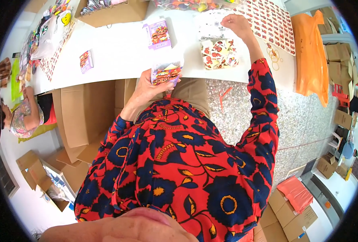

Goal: Manually placing small toy components or cards into individual paper packets for production.

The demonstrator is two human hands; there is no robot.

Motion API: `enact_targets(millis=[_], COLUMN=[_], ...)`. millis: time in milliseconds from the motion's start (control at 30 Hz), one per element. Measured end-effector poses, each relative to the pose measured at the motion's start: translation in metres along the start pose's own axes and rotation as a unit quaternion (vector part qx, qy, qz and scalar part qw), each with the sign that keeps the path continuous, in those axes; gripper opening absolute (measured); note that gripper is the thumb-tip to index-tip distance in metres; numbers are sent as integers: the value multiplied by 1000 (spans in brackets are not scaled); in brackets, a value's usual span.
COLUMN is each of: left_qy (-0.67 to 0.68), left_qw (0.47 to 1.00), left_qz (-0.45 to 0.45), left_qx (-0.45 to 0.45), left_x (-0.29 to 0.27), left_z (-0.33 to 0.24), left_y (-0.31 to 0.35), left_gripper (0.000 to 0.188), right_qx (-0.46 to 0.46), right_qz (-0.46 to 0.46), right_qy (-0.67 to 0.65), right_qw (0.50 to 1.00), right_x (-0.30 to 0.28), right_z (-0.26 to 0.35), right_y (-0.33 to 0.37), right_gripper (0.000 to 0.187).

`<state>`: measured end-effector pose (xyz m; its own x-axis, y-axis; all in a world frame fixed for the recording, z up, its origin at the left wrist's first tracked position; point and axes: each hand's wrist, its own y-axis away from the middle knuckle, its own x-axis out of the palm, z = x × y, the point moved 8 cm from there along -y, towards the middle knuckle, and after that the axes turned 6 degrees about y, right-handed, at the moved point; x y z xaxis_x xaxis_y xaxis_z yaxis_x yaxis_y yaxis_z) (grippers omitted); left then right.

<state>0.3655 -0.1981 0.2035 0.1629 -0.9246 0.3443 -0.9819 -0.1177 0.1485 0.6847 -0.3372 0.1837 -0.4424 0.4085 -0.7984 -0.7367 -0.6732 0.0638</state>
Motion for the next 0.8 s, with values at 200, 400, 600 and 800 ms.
enact_targets(millis=[200,400,600,800], left_qy=[19,-15,1,-6], left_qw=[999,1000,1000,1000], left_qz=[-5,-3,-7,-4], left_qx=[-47,-27,-21,-18], left_x=[3,3,2,-2], left_z=[2,4,3,5], left_y=[0,-3,0,0], left_gripper=[42,42,42,39], right_qx=[59,26,86,95], right_qz=[5,30,43,2], right_qy=[-100,-207,-179,-150], right_qw=[993,978,979,984], right_x=[-8,-12,9,9], right_z=[0,16,-2,-8], right_y=[8,12,10,8], right_gripper=[12,13,10,10])
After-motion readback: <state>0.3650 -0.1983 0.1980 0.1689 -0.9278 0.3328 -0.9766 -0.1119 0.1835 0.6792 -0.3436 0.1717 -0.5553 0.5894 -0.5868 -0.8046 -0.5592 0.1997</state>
